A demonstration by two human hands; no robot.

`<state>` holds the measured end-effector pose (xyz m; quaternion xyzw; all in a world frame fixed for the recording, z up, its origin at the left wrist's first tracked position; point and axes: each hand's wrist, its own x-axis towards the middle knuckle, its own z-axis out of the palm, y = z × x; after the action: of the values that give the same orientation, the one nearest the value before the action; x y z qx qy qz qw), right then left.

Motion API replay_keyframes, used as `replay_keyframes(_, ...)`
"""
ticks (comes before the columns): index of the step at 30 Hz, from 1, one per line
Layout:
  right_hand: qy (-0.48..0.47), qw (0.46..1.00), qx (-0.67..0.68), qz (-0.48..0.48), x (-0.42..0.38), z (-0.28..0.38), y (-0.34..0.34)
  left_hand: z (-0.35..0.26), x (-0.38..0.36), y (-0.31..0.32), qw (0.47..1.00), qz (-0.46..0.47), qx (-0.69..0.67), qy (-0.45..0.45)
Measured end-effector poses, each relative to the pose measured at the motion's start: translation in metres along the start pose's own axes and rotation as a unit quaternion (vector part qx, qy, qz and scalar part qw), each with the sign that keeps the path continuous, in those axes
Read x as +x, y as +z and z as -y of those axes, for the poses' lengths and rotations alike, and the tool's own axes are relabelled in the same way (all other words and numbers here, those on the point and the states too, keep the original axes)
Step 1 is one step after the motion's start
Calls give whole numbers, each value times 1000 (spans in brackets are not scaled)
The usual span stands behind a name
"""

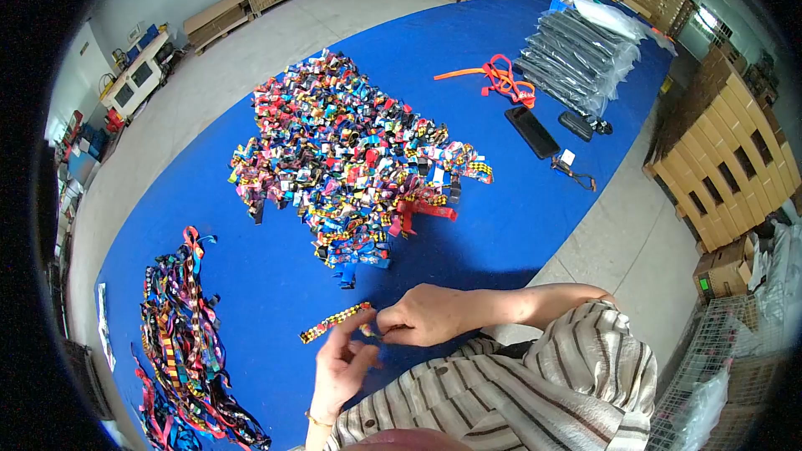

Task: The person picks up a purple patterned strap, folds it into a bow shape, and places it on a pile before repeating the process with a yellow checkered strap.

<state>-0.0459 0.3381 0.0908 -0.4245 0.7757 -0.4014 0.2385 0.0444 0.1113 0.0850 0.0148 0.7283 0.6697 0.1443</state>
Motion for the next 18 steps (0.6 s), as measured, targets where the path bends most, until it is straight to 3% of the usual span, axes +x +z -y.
replay_keyframes(5, -4, 998, 56, -1, 1, 13, -10, -3, 4, 5, 996, 43, -34, -65)
replay_keyframes(18, 110, 994, 25, -10, -10, -25, -22, 44, -41, -79, 981, -155, 28, -117)
